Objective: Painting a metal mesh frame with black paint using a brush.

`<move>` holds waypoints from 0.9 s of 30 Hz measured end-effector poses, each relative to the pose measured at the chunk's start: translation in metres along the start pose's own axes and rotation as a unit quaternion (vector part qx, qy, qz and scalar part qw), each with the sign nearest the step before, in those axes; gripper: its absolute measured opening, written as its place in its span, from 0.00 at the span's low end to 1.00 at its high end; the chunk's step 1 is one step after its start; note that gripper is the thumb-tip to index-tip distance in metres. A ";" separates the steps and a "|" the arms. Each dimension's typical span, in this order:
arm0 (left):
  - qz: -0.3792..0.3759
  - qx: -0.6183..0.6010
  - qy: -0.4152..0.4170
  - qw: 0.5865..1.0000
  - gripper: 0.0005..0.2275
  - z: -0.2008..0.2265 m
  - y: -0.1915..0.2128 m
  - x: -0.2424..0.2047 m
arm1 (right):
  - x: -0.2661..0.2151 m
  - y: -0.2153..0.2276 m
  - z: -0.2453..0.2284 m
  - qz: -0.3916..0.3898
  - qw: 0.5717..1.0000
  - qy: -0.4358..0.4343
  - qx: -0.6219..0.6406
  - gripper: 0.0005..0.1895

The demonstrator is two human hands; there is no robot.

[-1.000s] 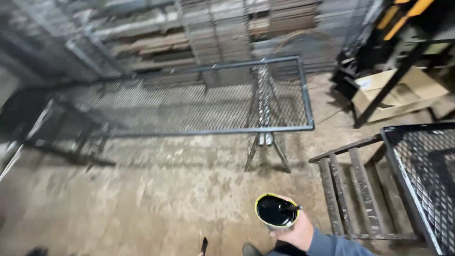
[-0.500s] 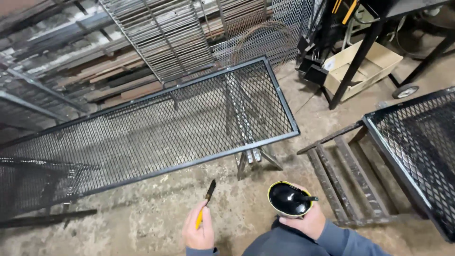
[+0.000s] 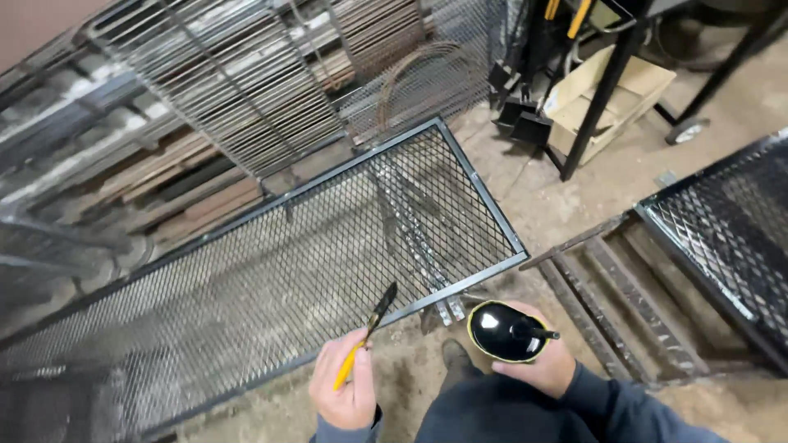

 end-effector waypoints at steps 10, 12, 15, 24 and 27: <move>-0.140 -0.059 -0.081 0.985 0.08 0.028 -0.017 0.105 | 0.044 -0.015 -0.005 0.057 0.998 0.014 -0.007 0.49; -0.170 -0.077 -0.098 0.978 0.08 0.046 -0.018 0.118 | 0.049 -0.018 -0.011 0.051 0.998 0.003 0.026 0.49; -0.238 -0.149 -0.122 0.952 0.08 0.070 -0.027 0.138 | 0.058 -0.022 -0.025 0.042 0.996 0.036 -0.063 0.46; -0.397 -0.052 -0.247 0.882 0.10 0.107 -0.091 0.142 | 0.062 -0.030 -0.023 0.009 0.997 -0.017 0.076 0.49; -0.395 -0.050 -0.271 0.876 0.11 0.108 -0.101 0.141 | 0.062 -0.029 -0.028 0.003 0.995 -0.002 0.101 0.49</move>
Point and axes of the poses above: each hand's wrist, its own x-axis towards the middle knuckle, its own y-axis out of the back of the hand, z = x × y, the point moved 9 cm from there along x, towards the middle knuckle, and after that the axes turned 9 degrees about -z, right-handed, at the moved point
